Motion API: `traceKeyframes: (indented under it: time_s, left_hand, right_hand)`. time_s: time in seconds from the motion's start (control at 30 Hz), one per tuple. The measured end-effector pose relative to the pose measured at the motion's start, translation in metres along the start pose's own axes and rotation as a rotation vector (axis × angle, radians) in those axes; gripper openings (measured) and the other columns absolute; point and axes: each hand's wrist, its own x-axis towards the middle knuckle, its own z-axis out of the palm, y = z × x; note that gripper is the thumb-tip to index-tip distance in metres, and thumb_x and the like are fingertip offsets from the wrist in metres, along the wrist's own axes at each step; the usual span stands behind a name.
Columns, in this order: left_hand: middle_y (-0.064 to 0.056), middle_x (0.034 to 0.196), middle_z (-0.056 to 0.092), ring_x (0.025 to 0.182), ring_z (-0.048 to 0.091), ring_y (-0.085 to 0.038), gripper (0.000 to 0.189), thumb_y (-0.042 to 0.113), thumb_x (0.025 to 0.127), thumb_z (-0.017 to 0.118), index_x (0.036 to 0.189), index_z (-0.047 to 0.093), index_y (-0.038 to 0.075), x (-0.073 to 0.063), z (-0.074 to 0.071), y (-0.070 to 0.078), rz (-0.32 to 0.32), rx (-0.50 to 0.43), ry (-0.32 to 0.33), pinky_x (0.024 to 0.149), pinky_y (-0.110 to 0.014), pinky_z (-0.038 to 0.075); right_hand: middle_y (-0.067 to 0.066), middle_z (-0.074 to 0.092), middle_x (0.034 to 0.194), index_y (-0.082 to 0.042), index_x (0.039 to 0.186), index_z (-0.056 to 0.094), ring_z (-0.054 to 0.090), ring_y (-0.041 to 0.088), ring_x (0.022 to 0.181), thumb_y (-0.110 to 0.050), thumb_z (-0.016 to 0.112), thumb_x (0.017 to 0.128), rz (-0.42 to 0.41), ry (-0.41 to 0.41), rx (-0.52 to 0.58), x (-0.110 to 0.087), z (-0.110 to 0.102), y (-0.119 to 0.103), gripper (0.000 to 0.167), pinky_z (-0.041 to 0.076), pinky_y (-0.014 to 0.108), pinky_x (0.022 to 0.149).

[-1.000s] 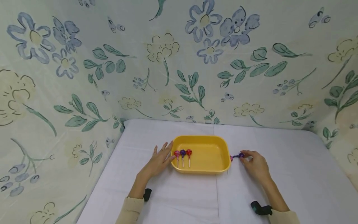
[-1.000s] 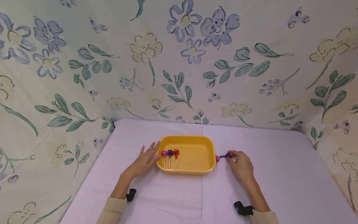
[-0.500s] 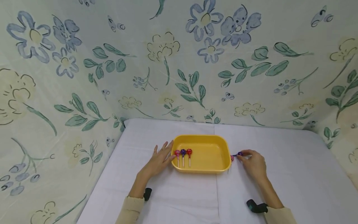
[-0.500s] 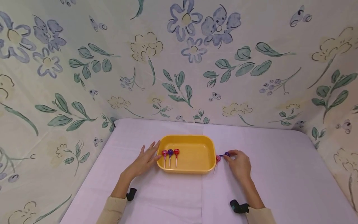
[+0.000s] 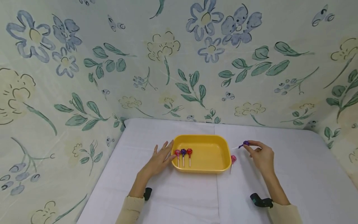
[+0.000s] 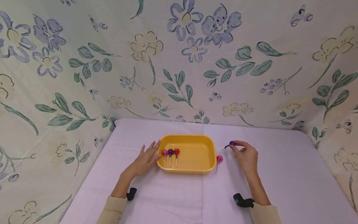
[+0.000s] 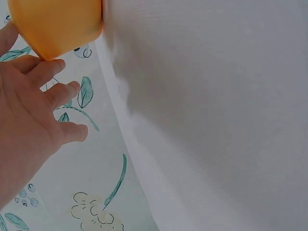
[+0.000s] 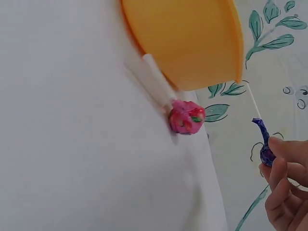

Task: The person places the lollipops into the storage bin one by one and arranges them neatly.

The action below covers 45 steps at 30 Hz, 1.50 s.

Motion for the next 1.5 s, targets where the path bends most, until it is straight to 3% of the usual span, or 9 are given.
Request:
traceKeyframes:
  time_s: [0.17, 0.27, 0.43, 0.63, 0.9, 1.2, 1.5]
  left_hand:
    - [-0.002, 0.173, 0.023, 0.163, 0.015, -0.029, 0.072, 0.046, 0.108, 0.049, 0.167, 0.016, 0.02, 0.0, 0.0, -0.001, -0.005, 0.008, 0.0, 0.13, -0.064, -0.002]
    - [-0.001, 0.173, 0.023, 0.163, 0.014, -0.029, 0.072, 0.046, 0.108, 0.048, 0.167, 0.016, 0.02, 0.001, 0.0, -0.001, -0.007, 0.009, -0.002, 0.131, -0.064, -0.002]
    - [-0.002, 0.173, 0.023, 0.163, 0.015, -0.03, 0.072, 0.047, 0.109, 0.048, 0.167, 0.016, 0.019, 0.001, -0.001, -0.001, -0.002, 0.006, -0.008, 0.13, -0.064, -0.002]
    - [-0.002, 0.173, 0.023, 0.163, 0.015, -0.03, 0.072, 0.047, 0.109, 0.048, 0.167, 0.016, 0.018, 0.0, -0.001, -0.001, -0.003, 0.003, -0.01, 0.13, -0.064, -0.003]
    - [-0.001, 0.173, 0.023, 0.163, 0.014, -0.028, 0.072, 0.047, 0.109, 0.048, 0.167, 0.017, 0.018, 0.0, -0.001, -0.001, 0.001, -0.009, -0.004, 0.131, -0.064, -0.003]
    - [0.0, 0.173, 0.022, 0.163, 0.013, -0.028, 0.072, 0.048, 0.109, 0.047, 0.167, 0.016, 0.019, 0.0, 0.0, -0.001, -0.003, -0.012, -0.017, 0.131, -0.063, -0.004]
    - [-0.001, 0.173, 0.022, 0.163, 0.014, -0.029, 0.072, 0.049, 0.109, 0.046, 0.167, 0.016, 0.019, 0.0, -0.001, -0.001, 0.005, -0.012, -0.012, 0.131, -0.064, -0.003]
  right_hand:
    - [0.019, 0.072, 0.112, -0.008, 0.13, 0.071, 0.065, 0.03, 0.062, -0.025, 0.075, 0.096, -0.061, -0.01, 0.046, 0.005, 0.0, -0.017, 0.039, 0.043, 0.017, 0.048]
    - [0.019, 0.069, 0.119, -0.008, 0.13, 0.072, 0.064, 0.031, 0.061, -0.02, 0.075, 0.096, -0.151, -0.052, 0.065, 0.006, 0.005, -0.027, 0.036, 0.045, 0.015, 0.051]
    - [0.019, 0.071, 0.114, -0.005, 0.125, 0.073, 0.059, 0.032, 0.059, -0.013, 0.076, 0.095, -0.282, -0.227, 0.057, 0.006, 0.02, -0.044, 0.032, 0.048, 0.018, 0.049]
    - [0.014, 0.068, 0.1, -0.006, 0.12, 0.077, 0.054, 0.019, 0.066, -0.016, 0.079, 0.092, -0.292, -0.443, 0.033, 0.002, 0.049, -0.071, 0.03, 0.05, 0.019, 0.052]
    - [0.011, 0.077, 0.106, -0.006, 0.114, 0.079, 0.054, 0.016, 0.058, -0.015, 0.08, 0.091, -0.347, -0.62, 0.004, 0.0, 0.091, -0.093, 0.025, 0.045, 0.02, 0.05]
    - [0.002, 0.079, 0.102, -0.012, 0.106, 0.082, 0.058, 0.016, 0.085, -0.014, 0.081, 0.09, -0.383, -0.664, -0.1, -0.008, 0.119, -0.097, 0.016, 0.049, 0.025, 0.075]
    - [0.003, 0.079, 0.104, -0.011, 0.107, 0.082, 0.065, 0.018, 0.094, -0.014, 0.081, 0.09, -0.353, -0.654, -0.135, -0.012, 0.126, -0.101, 0.018, 0.059, 0.04, 0.091]
